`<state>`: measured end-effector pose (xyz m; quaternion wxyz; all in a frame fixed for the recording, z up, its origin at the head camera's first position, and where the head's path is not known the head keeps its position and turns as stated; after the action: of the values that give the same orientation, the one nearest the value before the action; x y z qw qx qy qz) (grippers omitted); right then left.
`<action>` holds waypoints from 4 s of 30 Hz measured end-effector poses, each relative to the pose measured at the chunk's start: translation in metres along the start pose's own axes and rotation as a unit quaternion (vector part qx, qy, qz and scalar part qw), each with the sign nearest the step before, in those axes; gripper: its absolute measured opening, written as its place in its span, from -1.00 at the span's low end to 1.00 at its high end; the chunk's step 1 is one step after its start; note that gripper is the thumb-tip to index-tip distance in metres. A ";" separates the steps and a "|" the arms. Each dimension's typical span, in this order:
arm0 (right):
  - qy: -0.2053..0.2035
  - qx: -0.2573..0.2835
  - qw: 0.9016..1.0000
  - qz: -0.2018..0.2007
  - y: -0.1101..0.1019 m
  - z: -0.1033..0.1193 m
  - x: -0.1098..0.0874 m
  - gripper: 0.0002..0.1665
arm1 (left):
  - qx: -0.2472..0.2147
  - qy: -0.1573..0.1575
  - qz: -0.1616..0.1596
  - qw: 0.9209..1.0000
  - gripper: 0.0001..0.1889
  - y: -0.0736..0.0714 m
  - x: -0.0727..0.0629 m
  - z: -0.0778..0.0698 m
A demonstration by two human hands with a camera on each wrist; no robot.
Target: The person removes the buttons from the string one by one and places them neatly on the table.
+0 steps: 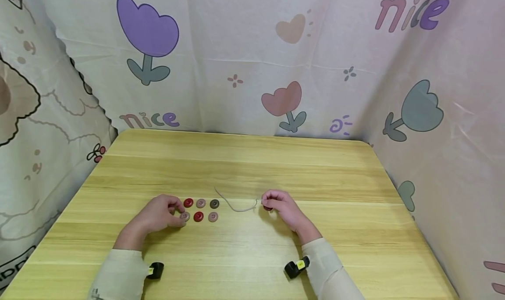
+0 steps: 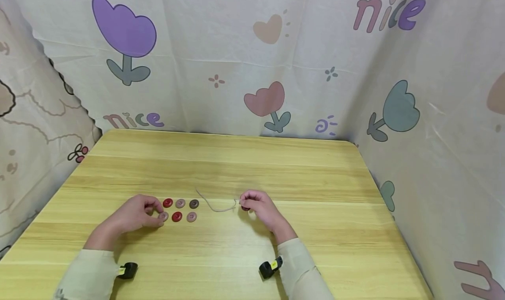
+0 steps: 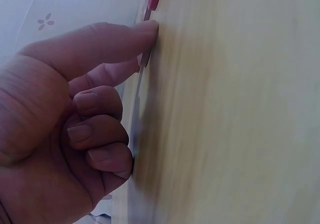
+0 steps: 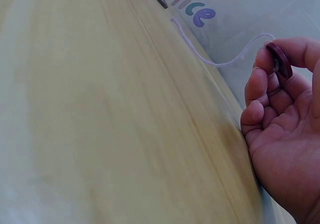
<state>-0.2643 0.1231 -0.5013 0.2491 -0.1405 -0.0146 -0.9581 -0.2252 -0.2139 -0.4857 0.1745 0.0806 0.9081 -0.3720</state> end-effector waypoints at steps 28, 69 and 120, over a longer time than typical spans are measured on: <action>-0.006 0.008 1.000 -0.004 0.000 -0.001 0.001 -0.75 | -0.052 -0.003 0.027 0.998 -0.73 0.007 0.014 -0.043; -0.008 -0.010 1.000 0.001 0.001 -0.001 0.000 -0.70 | 0.037 0.161 0.065 0.984 -0.87 0.080 0.027 -0.165; -0.060 0.002 0.997 0.038 0.005 0.001 -0.003 -0.72 | 0.036 0.212 0.046 0.975 -0.85 0.092 0.027 -0.170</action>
<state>-0.2588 0.1201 -0.5012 0.2841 -0.1979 -0.0261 -0.9378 -0.2688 -0.0281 -0.4434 -0.0080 0.2060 0.9056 -0.3707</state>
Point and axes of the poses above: each hand's wrist, its own x-axis towards the middle knuckle, its own y-axis out of the palm, z = x × y, the point moved 7 cm from there along x, towards the middle knuckle, and after that the axes turned 15 degrees about -y, right-handed, at the moved point
